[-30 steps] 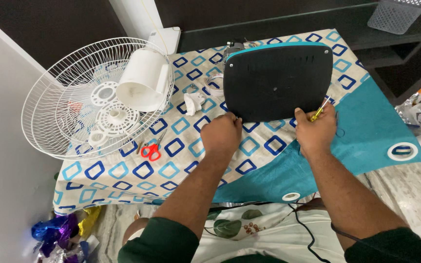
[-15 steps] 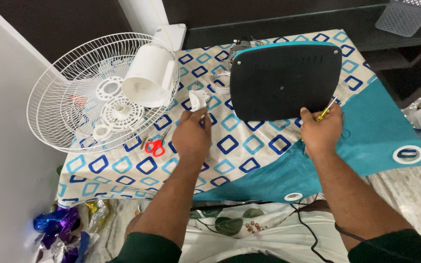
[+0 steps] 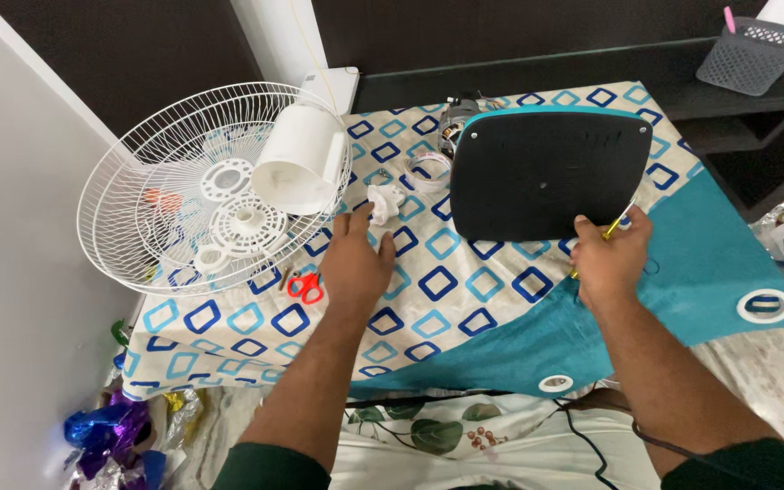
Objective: The person uses a screwdriver to remove screws from the back cover of a teal electric fan base, then opens the cover to access the internal wiring. They disconnect a white inline switch and remove a black speed control module from the base.
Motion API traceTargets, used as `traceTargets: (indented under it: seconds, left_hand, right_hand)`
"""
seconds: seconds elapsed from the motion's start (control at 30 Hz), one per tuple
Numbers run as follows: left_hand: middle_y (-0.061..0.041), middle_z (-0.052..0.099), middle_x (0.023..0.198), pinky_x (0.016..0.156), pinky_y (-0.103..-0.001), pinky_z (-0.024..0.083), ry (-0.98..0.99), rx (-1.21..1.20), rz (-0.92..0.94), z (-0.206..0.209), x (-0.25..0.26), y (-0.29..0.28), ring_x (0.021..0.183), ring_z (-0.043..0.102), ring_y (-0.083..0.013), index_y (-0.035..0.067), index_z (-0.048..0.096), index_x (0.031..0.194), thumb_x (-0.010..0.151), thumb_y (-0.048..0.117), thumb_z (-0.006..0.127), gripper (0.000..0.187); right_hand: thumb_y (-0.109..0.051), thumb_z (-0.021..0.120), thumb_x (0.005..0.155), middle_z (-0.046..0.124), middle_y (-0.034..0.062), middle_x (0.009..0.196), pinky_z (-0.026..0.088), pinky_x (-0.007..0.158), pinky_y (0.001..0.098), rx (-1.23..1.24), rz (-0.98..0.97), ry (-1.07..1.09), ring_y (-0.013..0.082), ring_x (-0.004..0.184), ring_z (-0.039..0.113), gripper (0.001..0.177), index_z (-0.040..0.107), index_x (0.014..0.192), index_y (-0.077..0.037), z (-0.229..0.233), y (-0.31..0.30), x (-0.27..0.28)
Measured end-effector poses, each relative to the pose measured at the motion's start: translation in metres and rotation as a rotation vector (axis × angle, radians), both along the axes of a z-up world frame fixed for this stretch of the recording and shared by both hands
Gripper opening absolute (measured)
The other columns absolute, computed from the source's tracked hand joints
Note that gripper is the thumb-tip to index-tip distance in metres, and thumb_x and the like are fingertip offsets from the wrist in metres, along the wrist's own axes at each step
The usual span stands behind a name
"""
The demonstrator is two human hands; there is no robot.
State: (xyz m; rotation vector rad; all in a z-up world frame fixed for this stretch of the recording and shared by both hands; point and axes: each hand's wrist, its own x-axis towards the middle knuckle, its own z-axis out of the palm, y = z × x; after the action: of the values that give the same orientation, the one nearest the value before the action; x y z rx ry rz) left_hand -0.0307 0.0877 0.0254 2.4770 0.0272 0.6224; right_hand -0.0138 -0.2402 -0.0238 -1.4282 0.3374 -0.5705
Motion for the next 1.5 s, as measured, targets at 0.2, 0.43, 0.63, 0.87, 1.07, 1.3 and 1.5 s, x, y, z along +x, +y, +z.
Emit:
traceTargets:
  seconds: [0.2, 0.43, 0.63, 0.87, 1.07, 1.3, 1.5]
  left_hand:
    - [-0.013, 0.058, 0.132, 0.089, -0.04, 0.055, -0.088, -0.09, -0.235, 0.029, 0.021, -0.027, 0.11, 0.066, -0.0315, 0.014, 0.063, 0.131, 0.085, 0.02, 0.079, 0.049]
    - [-0.02, 0.052, 0.141, 0.099, -0.043, 0.051, -0.027, -0.218, -0.386, 0.057, 0.038, -0.067, 0.12, 0.062, -0.0354, 0.008, 0.041, 0.15, 0.084, 0.019, 0.08, 0.077]
    - [-0.023, 0.052, 0.145, 0.113, -0.043, 0.041, 0.124, -0.302, -0.426, 0.068, 0.052, -0.093, 0.133, 0.055, -0.0363, 0.002, 0.021, 0.157, 0.082, 0.018, 0.081, 0.098]
    - [-0.025, 0.059, 0.133, 0.103, -0.046, 0.049, 0.034, -0.203, -0.428, 0.076, 0.04, -0.102, 0.123, 0.062, -0.0383, 0.024, 0.025, 0.16, 0.086, 0.019, 0.079, 0.092]
    - [-0.023, 0.062, 0.119, 0.087, -0.045, 0.058, 0.049, -0.107, -0.442, 0.082, 0.008, -0.103, 0.104, 0.071, -0.0379, 0.037, 0.023, 0.16, 0.086, 0.022, 0.079, 0.094]
    - [-0.017, 0.067, 0.114, 0.087, -0.045, 0.057, 0.043, -0.135, -0.434, 0.08, 0.011, -0.097, 0.103, 0.072, -0.0348, 0.038, 0.036, 0.153, 0.079, 0.016, 0.084, 0.091]
    - [-0.019, 0.067, 0.114, 0.088, -0.045, 0.056, 0.06, -0.208, -0.413, 0.07, 0.019, -0.095, 0.108, 0.069, -0.0375, 0.035, 0.041, 0.15, 0.078, 0.012, 0.082, 0.086]
  right_hand:
    - [0.005, 0.054, 0.086, 0.056, 0.0127, 0.084, 0.053, 0.059, 0.0353, 0.35, 0.087, -0.098, 0.0204, 0.064, 0.058, 0.057, 0.025, 0.132, -0.013, -0.022, -0.027, 0.013]
    - [0.01, 0.045, 0.087, 0.058, 0.0155, 0.091, 0.055, 0.061, 0.0381, 0.333, 0.112, -0.194, 0.0242, 0.069, 0.059, 0.044, 0.03, 0.124, -0.008, -0.044, -0.032, 0.019]
    - [0.008, 0.05, 0.092, 0.065, 0.0121, 0.108, 0.057, 0.058, 0.0315, 0.109, 0.225, -0.042, 0.0193, 0.075, 0.068, 0.034, 0.04, 0.12, -0.008, -0.006, -0.019, 0.002]
    - [-0.016, 0.062, 0.1, 0.075, 0.0057, 0.12, 0.047, 0.047, 0.0215, 0.032, 0.38, -0.005, 0.0106, 0.056, 0.064, 0.028, 0.057, 0.125, -0.005, 0.058, 0.005, -0.027]
    - [-0.016, 0.069, 0.094, 0.069, 0.0127, 0.075, 0.037, 0.038, 0.0229, -0.172, 0.455, 0.1, 0.0073, 0.042, 0.046, 0.03, 0.066, 0.121, -0.004, 0.091, 0.025, -0.04]
    - [-0.027, 0.053, 0.1, 0.067, 0.0087, 0.078, 0.034, 0.04, 0.0242, 0.033, 0.661, 0.25, 0.0101, 0.045, 0.049, 0.034, 0.067, 0.122, -0.004, 0.108, 0.054, -0.048]
    - [-0.03, 0.045, 0.105, 0.073, 0.0099, 0.09, 0.041, 0.046, 0.0236, -0.078, 0.766, 0.241, 0.0105, 0.053, 0.057, 0.034, 0.062, 0.122, -0.006, 0.112, 0.083, -0.042]
